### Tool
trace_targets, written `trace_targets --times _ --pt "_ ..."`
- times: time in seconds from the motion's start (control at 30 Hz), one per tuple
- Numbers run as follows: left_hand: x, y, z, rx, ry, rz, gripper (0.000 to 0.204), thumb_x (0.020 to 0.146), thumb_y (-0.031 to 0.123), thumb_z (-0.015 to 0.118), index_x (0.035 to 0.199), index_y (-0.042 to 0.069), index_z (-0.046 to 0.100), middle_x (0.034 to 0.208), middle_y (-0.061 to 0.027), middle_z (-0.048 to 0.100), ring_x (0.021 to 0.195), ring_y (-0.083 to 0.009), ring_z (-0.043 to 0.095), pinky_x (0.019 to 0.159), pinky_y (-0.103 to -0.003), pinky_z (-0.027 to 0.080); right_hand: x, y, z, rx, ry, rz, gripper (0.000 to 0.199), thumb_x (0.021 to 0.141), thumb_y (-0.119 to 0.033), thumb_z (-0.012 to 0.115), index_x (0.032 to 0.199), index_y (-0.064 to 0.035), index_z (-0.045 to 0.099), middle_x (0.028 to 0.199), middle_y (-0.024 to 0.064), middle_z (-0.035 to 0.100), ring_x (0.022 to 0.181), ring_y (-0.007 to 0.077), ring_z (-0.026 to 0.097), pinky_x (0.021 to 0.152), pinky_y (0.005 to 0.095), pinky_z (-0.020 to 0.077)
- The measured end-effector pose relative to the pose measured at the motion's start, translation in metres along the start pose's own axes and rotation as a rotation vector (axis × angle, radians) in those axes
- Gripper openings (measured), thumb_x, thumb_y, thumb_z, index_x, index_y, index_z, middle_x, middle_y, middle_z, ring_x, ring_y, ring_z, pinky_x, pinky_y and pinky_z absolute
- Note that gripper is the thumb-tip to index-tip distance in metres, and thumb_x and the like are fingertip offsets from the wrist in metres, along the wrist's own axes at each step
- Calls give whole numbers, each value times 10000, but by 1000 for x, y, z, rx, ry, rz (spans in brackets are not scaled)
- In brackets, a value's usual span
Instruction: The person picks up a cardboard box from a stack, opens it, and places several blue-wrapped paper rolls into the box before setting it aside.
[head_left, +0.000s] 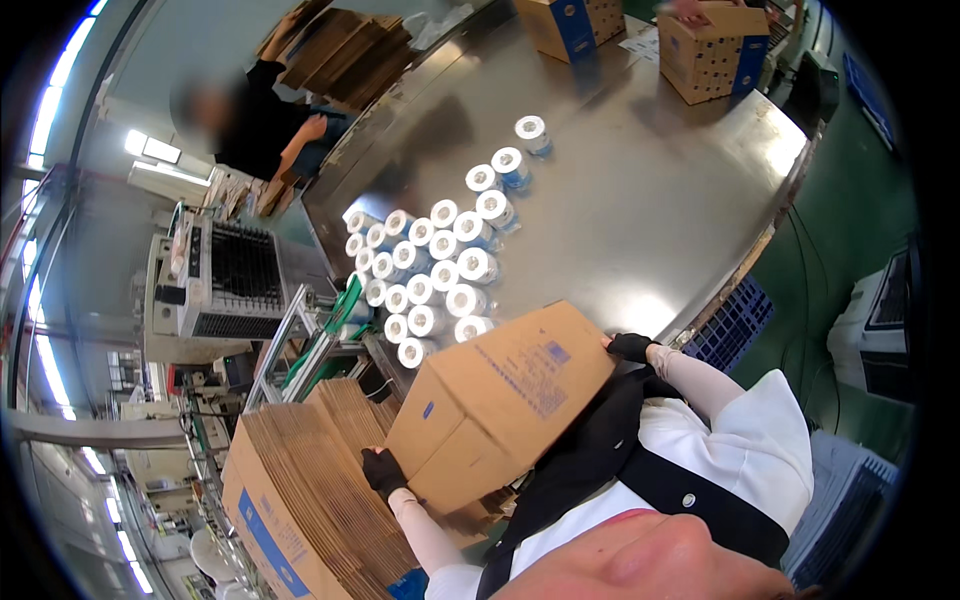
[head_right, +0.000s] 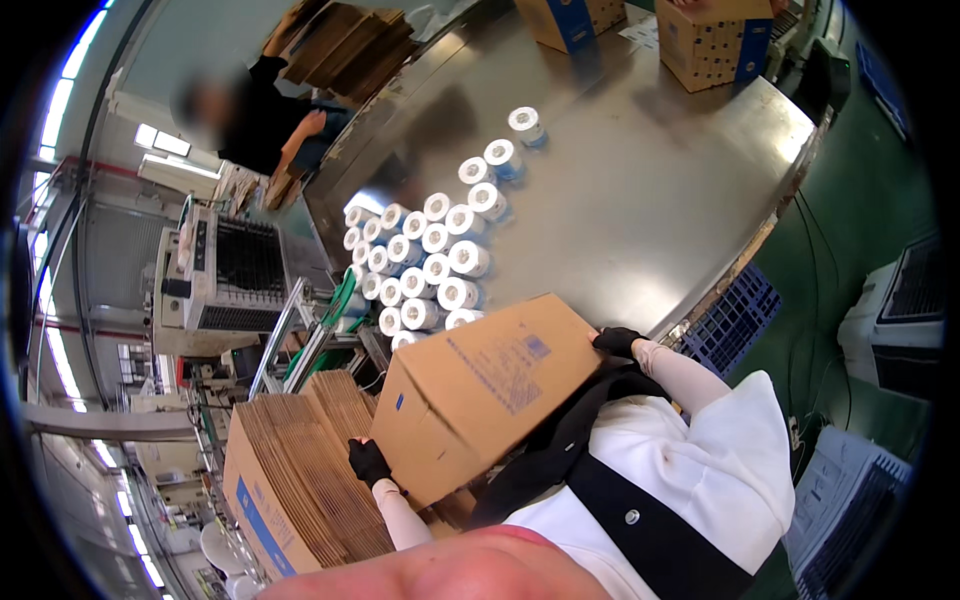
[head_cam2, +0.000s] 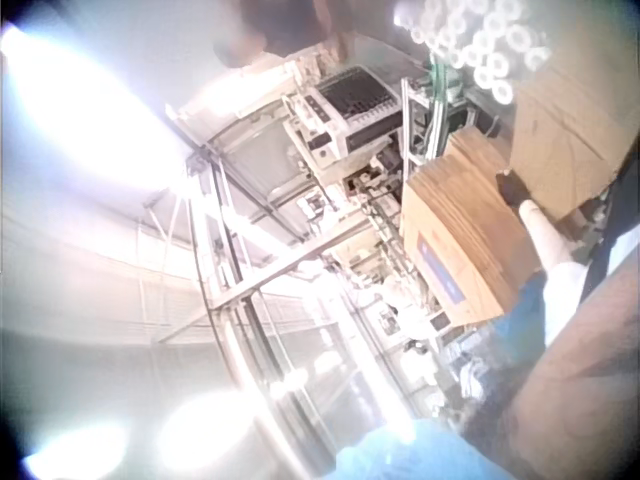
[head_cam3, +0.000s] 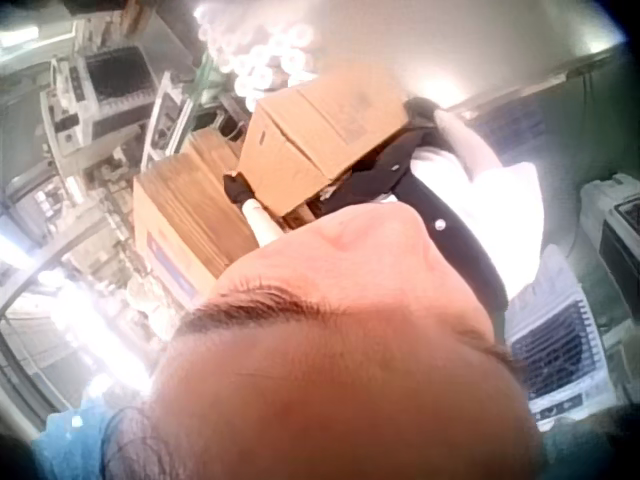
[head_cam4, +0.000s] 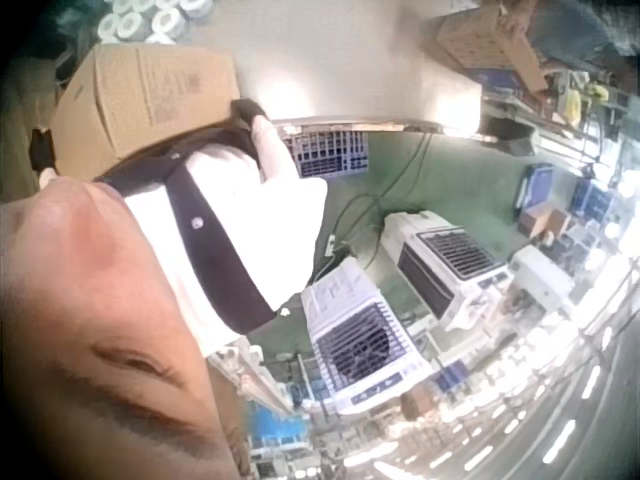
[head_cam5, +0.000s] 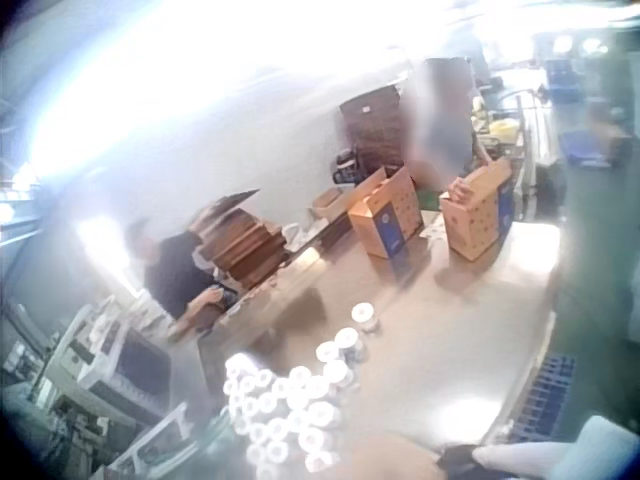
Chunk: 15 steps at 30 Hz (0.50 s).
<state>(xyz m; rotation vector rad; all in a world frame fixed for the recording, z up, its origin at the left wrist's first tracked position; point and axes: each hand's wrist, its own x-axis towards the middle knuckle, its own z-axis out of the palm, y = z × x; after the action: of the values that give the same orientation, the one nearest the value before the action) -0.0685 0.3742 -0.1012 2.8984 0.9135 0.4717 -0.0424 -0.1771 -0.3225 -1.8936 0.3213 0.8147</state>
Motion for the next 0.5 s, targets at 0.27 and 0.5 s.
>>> trace_targets --times 0.27,0.5 --pt "-32 -126 95 13 88 -330 284 881 200 428 727 68 627 685 -134 644 627 -304 635 520 -376 496 -20 -54 -57 260 -268 -515 360 915 -308 510 1018 18 623 912 41 649 843 108 567 729 274 457" --pt "-170 64 167 -1777 -573 -769 251 927 332 421 890 122 554 818 -84 610 747 -203 622 646 -321 502 -103 -112 -161 260 131 -711 427 948 -326 419 1115 52 527 1069 90 574 983 153 520 845 285 403"
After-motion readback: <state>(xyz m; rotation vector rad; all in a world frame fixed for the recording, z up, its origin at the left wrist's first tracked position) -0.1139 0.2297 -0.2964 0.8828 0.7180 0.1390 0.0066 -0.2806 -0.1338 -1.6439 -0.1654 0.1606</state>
